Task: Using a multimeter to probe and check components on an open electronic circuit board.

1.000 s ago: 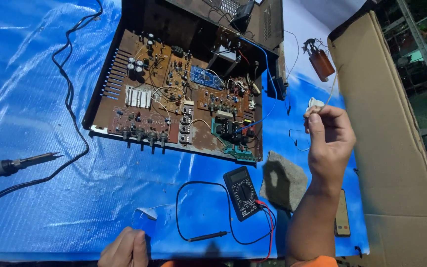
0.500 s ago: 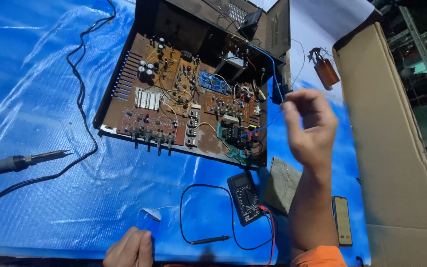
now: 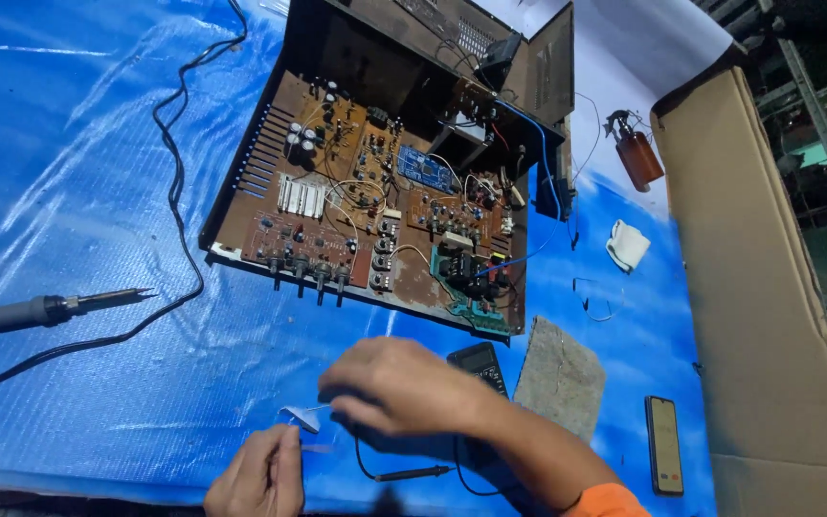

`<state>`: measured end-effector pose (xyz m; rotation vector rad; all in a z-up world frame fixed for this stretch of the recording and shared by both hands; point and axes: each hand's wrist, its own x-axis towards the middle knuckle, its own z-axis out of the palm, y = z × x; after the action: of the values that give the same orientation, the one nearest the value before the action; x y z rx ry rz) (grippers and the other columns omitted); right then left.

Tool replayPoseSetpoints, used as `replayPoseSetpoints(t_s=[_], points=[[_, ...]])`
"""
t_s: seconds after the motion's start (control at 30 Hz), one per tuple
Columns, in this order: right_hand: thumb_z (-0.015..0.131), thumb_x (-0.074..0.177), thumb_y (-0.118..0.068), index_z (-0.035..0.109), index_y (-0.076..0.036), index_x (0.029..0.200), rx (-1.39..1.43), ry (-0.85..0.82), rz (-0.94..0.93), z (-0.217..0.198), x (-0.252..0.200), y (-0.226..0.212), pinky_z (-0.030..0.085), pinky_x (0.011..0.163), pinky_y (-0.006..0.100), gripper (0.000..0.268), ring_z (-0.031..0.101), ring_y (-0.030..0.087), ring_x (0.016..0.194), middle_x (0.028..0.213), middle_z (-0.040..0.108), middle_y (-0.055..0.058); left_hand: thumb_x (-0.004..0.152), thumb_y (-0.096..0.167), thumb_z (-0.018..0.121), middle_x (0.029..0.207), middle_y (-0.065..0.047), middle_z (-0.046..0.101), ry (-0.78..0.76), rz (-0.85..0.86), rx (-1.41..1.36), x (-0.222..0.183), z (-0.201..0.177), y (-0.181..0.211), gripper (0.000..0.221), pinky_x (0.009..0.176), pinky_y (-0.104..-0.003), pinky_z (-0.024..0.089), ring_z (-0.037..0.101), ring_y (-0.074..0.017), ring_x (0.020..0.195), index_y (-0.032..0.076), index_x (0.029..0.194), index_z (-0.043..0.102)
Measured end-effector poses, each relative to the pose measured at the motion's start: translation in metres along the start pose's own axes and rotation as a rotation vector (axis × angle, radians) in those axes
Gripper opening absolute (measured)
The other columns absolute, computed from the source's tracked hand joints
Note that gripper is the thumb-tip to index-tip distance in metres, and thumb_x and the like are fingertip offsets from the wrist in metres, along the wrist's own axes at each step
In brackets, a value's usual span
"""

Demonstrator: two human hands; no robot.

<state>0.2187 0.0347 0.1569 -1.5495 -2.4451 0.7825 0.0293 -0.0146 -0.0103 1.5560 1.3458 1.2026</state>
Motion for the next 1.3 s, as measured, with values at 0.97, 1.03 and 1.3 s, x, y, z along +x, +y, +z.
replayPoseSetpoints(t_s=[0.97, 1.03, 1.3], points=[[0.074, 0.075, -0.005, 0.08, -0.01, 0.082, -0.766, 0.668, 0.589, -0.129, 0.109, 0.228, 0.053, 0.051, 0.046, 0.01, 0.068, 0.035, 0.057, 0.073, 0.075, 0.013, 0.082, 0.006, 0.076, 0.061, -0.001, 0.066, -0.339, 0.68, 0.029, 0.119, -0.033, 0.1, 0.012, 0.035, -0.028, 0.04, 0.049, -0.0101, 0.038, 0.002, 0.093, 0.074], [0.076, 0.08, -0.011, 0.084, -0.011, 0.088, -0.741, 0.663, 0.607, -0.129, 0.107, 0.231, 0.055, 0.053, 0.044, 0.011, 0.07, 0.033, 0.058, 0.077, 0.077, 0.012, 0.084, 0.007, 0.076, 0.056, 0.001, 0.06, -0.33, 0.701, 0.006, 0.12, -0.031, 0.097, 0.011, 0.037, -0.029, 0.039, 0.047, -0.0106, 0.039, 0.003, 0.095, 0.074], [0.077, 0.082, -0.011, 0.082, -0.008, 0.089, -0.729, 0.742, 0.616, -0.125, 0.111, 0.234, 0.055, 0.054, 0.04, 0.009, 0.071, 0.028, 0.059, 0.079, 0.078, 0.009, 0.077, 0.001, 0.075, 0.061, -0.003, 0.078, -0.257, 0.441, 0.033, 0.114, -0.048, 0.051, 0.011, 0.035, -0.023, 0.053, 0.064, -0.0092, 0.035, 0.005, 0.087, 0.076]])
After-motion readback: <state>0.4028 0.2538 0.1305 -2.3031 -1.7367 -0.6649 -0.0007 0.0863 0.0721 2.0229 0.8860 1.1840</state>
